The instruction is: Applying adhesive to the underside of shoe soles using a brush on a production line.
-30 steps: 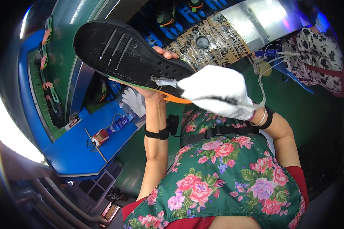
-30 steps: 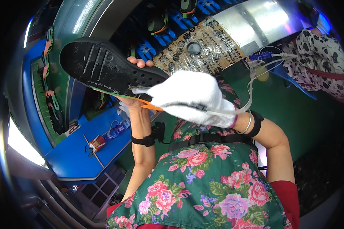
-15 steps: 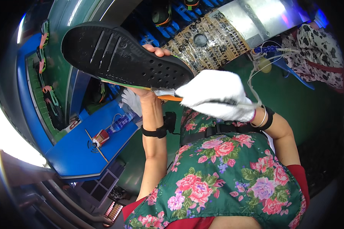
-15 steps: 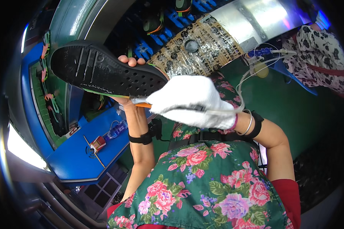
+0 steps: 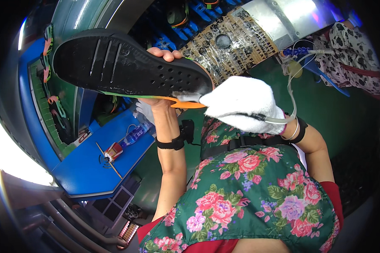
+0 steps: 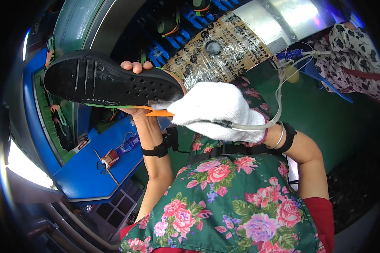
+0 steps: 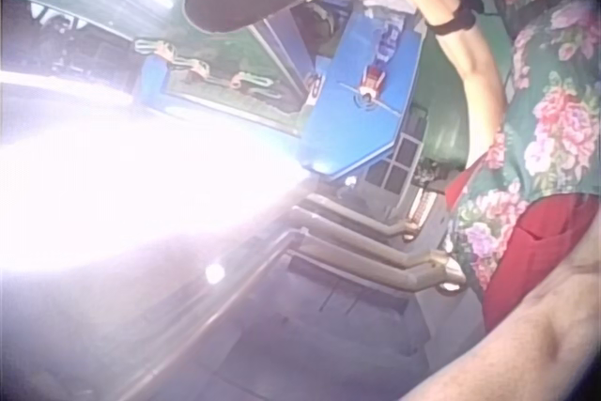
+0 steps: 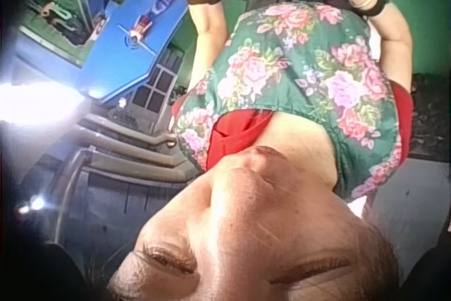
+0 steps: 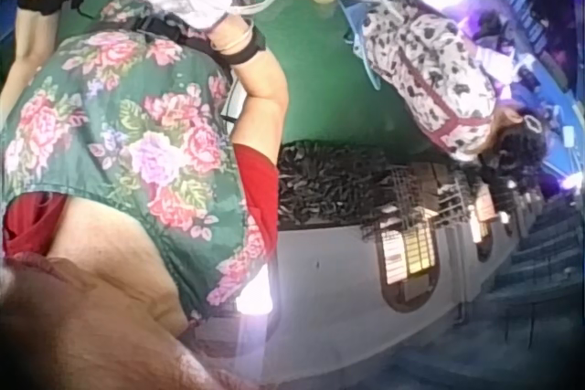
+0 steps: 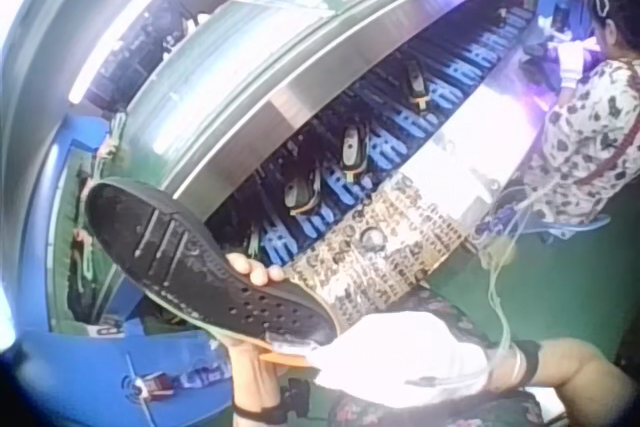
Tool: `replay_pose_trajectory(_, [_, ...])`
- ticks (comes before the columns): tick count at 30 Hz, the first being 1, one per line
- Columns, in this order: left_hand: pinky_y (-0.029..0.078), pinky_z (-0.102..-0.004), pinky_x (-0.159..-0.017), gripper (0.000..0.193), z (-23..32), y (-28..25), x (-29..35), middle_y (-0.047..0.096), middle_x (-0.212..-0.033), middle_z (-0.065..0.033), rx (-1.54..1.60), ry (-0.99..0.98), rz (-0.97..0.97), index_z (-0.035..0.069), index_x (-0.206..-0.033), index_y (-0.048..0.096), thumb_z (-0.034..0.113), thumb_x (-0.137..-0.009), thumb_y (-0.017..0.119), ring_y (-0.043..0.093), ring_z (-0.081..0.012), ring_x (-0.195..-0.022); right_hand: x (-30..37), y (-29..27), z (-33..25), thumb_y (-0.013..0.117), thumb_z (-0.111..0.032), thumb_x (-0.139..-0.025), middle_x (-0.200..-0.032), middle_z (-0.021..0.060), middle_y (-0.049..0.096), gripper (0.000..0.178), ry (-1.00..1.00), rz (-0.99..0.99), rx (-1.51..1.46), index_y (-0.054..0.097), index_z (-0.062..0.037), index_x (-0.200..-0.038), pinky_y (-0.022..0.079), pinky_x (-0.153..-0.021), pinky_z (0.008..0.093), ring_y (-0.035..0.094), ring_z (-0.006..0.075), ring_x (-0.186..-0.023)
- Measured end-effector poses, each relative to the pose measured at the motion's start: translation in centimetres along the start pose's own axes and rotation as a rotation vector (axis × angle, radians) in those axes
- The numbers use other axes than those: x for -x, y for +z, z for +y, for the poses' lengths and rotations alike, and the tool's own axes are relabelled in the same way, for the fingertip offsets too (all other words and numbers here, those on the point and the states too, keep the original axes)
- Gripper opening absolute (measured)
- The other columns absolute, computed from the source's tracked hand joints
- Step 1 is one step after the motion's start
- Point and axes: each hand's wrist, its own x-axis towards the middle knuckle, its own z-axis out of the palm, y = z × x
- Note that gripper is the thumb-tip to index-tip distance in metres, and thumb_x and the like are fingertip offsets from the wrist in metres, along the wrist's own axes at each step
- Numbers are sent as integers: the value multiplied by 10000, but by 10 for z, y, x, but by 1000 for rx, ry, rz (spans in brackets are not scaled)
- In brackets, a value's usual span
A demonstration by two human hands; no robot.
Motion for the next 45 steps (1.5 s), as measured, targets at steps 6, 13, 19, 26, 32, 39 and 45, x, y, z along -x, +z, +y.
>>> replay_pose_trajectory(6, [448, -473, -1097, 652, 2, -1, -5, 673, -1094, -222, -59, 33, 14, -74, -1242, 576, 533, -1006, 583, 638, -355, -1089, -1, -2, 1, 822, -46, -805, -1053, 110, 789, 166, 67, -1, -100, 806, -75, -968, 593, -779, 356, 749, 260, -915])
replay_pose_trajectory(13, [461, -475, -1083, 643, 4, -2, -9, 673, -1090, -223, -73, 44, -16, -72, -1236, 582, 525, -999, 596, 640, -360, -1085, -2, -1, 0, 815, -65, -811, -1059, 73, 788, 226, 47, -7, -26, 810, -121, -1029, 594, -759, 352, 742, 249, -895])
replay_pose_trajectory(19, [486, -500, -1070, 710, 7, -11, -9, 669, -1108, -228, -96, 13, -28, -75, -1251, 578, 572, -961, 624, 622, -406, -1151, 1, 4, 3, 814, -90, -820, -1051, 63, 786, 224, -70, -1, 27, 806, -123, -1042, 593, -728, 352, 739, 245, -876])
replay_pose_trajectory(26, [503, -494, -1076, 954, 5, -14, -2, 665, -1143, -222, -23, -112, 36, -71, -1282, 564, 794, -880, 595, 607, -401, -1205, 4, 23, -3, 698, -136, -909, -1187, 59, 770, 277, -133, -83, -26, 783, -110, -1171, 593, -864, 383, 727, 283, -1038])
replay_pose_trajectory(32, [484, -489, -1113, 1084, 5, -16, -2, 649, -1194, -231, -12, -143, -25, -74, -1327, 546, 879, -812, 570, 583, -401, -1249, 2, 26, -6, 804, -98, -862, -1125, 45, 778, 291, -152, 11, 45, 792, -165, -1145, 611, -815, 346, 745, 239, -962])
replay_pose_trajectory(39, [474, -486, -1120, 1042, -1, -17, -2, 640, -1201, -233, -16, -119, 3, -91, -1320, 542, 844, -858, 561, 585, -400, -1233, 2, 7, -8, 815, 14, -782, -1062, 159, 777, 213, 24, 61, -147, 785, -52, -982, 593, -820, 395, 748, 299, -947])
replay_pose_trajectory(45, [483, -519, -1072, 1052, -7, -9, -4, 643, -1121, -205, -16, -92, 45, -99, -1251, 568, 878, -876, 458, 645, -359, -1120, 15, -3, -9, 805, 5, -782, -1052, 139, 782, 245, 96, 141, 89, 790, -30, -1024, 593, -759, 351, 747, 260, -875])
